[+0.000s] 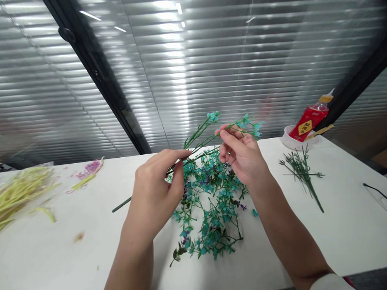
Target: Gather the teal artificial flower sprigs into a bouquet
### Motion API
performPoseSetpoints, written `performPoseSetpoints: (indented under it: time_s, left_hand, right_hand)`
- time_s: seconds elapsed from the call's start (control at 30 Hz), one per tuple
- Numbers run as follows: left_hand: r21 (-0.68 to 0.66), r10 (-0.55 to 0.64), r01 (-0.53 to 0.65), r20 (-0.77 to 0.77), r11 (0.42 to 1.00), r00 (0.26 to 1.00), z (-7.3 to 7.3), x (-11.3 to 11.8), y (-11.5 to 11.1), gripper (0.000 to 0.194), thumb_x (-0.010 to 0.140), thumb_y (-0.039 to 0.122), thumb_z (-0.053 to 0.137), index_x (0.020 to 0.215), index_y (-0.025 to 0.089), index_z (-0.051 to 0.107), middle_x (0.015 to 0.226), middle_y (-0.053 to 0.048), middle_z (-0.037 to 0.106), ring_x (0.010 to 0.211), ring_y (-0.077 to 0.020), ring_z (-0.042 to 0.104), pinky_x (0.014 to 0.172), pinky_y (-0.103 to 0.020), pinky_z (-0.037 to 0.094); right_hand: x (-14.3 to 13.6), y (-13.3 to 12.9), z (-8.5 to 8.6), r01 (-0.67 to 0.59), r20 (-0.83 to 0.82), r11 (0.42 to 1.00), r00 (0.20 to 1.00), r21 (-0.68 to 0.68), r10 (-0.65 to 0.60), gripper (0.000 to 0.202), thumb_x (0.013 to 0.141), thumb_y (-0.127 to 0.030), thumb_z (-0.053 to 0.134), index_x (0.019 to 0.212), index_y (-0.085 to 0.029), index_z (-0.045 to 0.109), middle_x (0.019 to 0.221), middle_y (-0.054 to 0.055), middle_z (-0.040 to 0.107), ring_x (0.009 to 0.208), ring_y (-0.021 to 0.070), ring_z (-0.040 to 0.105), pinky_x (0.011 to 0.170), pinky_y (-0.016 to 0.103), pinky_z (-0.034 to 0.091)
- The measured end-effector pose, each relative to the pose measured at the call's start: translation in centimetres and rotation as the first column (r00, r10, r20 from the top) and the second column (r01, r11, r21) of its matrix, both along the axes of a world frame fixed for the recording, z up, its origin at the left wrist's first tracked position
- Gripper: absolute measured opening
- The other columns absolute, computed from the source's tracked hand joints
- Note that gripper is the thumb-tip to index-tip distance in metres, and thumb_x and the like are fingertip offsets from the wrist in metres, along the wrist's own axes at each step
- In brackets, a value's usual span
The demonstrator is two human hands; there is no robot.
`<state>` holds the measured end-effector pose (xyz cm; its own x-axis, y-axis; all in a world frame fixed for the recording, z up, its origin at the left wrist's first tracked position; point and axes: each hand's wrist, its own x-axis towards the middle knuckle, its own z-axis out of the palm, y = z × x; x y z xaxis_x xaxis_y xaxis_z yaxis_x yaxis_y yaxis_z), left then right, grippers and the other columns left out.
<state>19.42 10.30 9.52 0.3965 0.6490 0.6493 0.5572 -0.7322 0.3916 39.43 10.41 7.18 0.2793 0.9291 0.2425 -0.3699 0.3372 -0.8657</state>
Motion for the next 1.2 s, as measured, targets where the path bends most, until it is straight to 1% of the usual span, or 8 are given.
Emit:
performPoseSetpoints:
  time_s: [0.3, 0.53, 0.83, 1.07, 1.2]
  left_hand:
    - [0.024, 0.021, -0.022, 0.014, 0.999, 1.0, 0.1, 0.1, 0.0, 0.015, 0.092, 0.016, 0.06, 0.101, 0.019, 0.071, 0.088, 0.0, 0.072, 0.079, -0.0131, 0.067, 0.077, -0.026, 0.055]
    - [0.062, 0.019, -0.02, 0.021, 0.998, 1.0, 0.0, 0.1, -0.3, 0.017, 0.093, 0.012, 0.057, 0.102, 0.017, 0.071, 0.089, 0.0, 0.072, 0.081, -0.0123, 0.067, 0.077, -0.024, 0.055]
    - [0.059, 0.012, -0.015, 0.041, 0.998, 0.999, -0.1, 0.1, -0.2, 0.019, 0.092, 0.009, 0.059, 0.102, 0.018, 0.072, 0.089, 0.0, 0.072, 0.081, -0.0108, 0.066, 0.075, -0.023, 0.054]
    - [0.047, -0.002, -0.001, 0.073, 0.999, 0.997, 0.1, 0.2, -0.1, 0.016, 0.091, 0.013, 0.063, 0.102, 0.019, 0.073, 0.095, -0.001, 0.071, 0.084, -0.0118, 0.066, 0.076, -0.024, 0.055]
    - [0.032, 0.026, -0.029, 0.082, 0.999, 0.996, 0.1, 0.2, 0.0, 0.021, 0.09, 0.015, 0.064, 0.109, 0.02, 0.072, 0.101, -0.003, 0.069, 0.089, -0.0137, 0.065, 0.078, -0.026, 0.056]
  right_hand:
    - [-0.5, -0.2, 0.2, -0.018, -0.024, 1.0, 1.0, 0.005, 0.019, 0.026, 0.074, -0.039, 0.082, 0.086, -0.023, 0.066, 0.09, -0.004, 0.071, 0.046, 0.0033, 0.052, 0.041, 0.019, 0.046]
    - [-0.9, -0.1, -0.2, -0.002, -0.012, 1.0, 1.0, 0.016, 0.002, 0.026, 0.078, -0.04, 0.08, 0.09, -0.023, 0.065, 0.095, -0.003, 0.069, 0.045, 0.0027, 0.051, 0.041, 0.019, 0.047]
    - [-1.4, -0.1, -0.2, 0.021, -0.067, 1.0, 0.997, -0.009, -0.022, 0.029, 0.075, -0.039, 0.082, 0.087, -0.021, 0.063, 0.088, -0.005, 0.063, 0.041, 0.0009, 0.046, 0.037, 0.02, 0.044]
    - [-0.6, -0.3, 0.0, -0.025, -0.039, 0.999, 0.999, 0.03, 0.026, 0.02, 0.078, -0.035, 0.08, 0.087, -0.023, 0.066, 0.081, -0.006, 0.064, 0.043, 0.0027, 0.05, 0.04, 0.019, 0.048]
    - [0.3, -0.6, 0.4, -0.065, 0.01, 0.998, 0.998, 0.01, 0.065, 0.016, 0.081, -0.035, 0.078, 0.088, -0.024, 0.068, 0.09, -0.005, 0.068, 0.048, 0.0029, 0.054, 0.044, 0.018, 0.051]
